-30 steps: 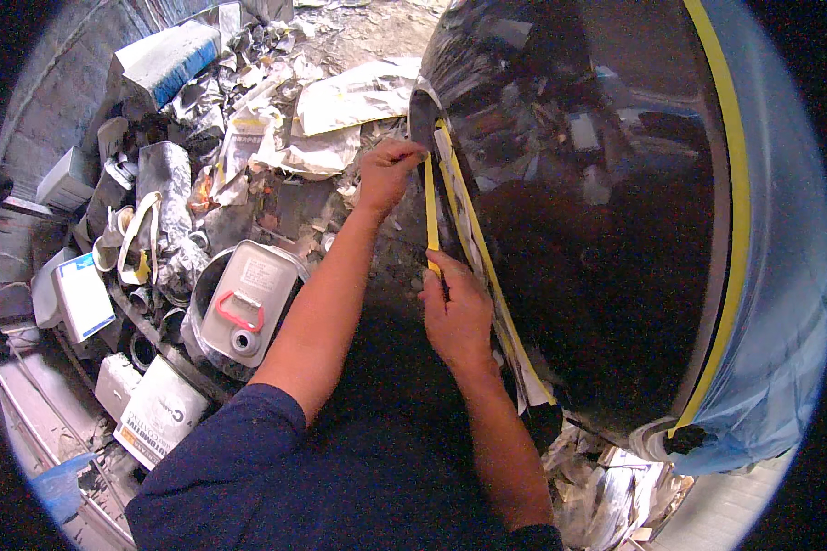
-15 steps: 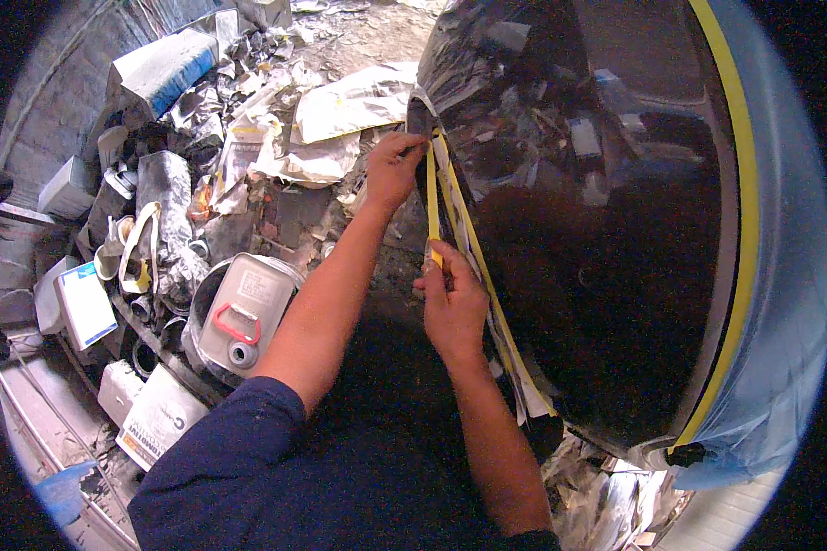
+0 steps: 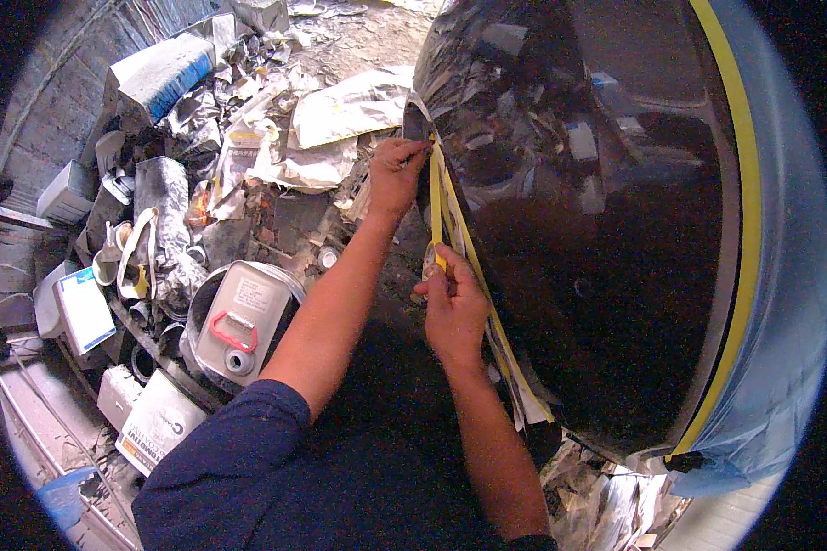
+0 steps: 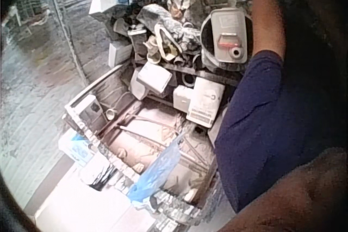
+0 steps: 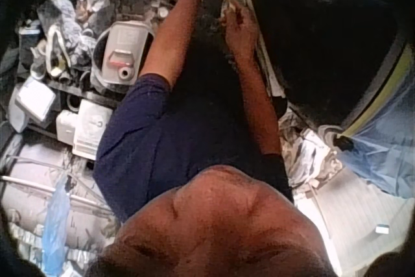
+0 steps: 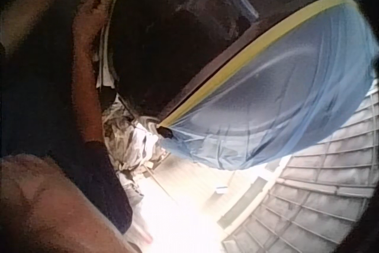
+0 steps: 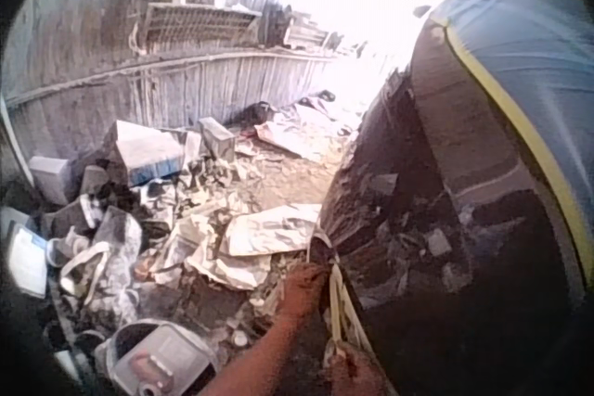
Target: The person places a blue plastic sheet over the car hood and secures it with yellow masking tape. They then unfold a newspaper and tape it along the hood edge to protect the paint. The person continues applying tape along the hood perimeter, smoothing the newspaper and plastic in place.
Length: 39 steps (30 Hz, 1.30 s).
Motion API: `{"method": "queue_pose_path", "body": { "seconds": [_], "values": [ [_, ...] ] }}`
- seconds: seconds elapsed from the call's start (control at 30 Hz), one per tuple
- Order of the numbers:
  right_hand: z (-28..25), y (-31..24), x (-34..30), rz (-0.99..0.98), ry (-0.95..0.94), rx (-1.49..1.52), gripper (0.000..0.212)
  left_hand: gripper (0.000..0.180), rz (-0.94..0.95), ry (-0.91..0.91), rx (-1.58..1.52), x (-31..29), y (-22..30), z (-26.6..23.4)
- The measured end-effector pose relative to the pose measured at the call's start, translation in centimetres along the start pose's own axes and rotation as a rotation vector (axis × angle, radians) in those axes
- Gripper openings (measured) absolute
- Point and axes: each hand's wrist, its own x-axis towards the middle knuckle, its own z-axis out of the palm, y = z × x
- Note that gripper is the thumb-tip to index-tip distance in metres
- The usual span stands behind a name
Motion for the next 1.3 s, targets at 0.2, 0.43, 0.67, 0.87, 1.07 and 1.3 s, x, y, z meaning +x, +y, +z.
{"method": "queue_pose_path", "body": {
  "seconds": [0.2, 0.43, 0.67, 0.87, 1.07, 1.3],
  "values": [
    [0.4, -0.9, 0.5, 0.005, 0.026, 0.074, 0.039, 0.012, -0.016, 0.098, -0.012, 0.0, -0.3, 1.2],
    [0.5, -0.1, 0.3, 0.023, 0.042, 0.029, 0.038, 0.011, -0.060, 0.110, -0.079, -0.5, -0.1, 1.0],
    [0.4, -0.2, 0.4, 0.020, 0.054, 0.040, 0.039, 0.013, -0.020, 0.109, -0.033, -0.2, -0.2, 1.3],
    [0.4, -0.7, 0.4, 0.031, 0.064, 0.068, 0.039, 0.015, -0.022, 0.097, 0.031, -0.1, 0.1, 1.7],
    [0.6, 0.1, 0.4, 0.002, 0.081, 0.054, 0.040, 0.015, -0.046, 0.051, 0.069, 0.4, 0.3, 1.6],
    [0.8, 1.0, 0.7, 0.004, 0.086, 0.019, 0.039, 0.039, -0.364, 0.058, -0.134, 1.2, 0.5, 1.9]
  ]
}}
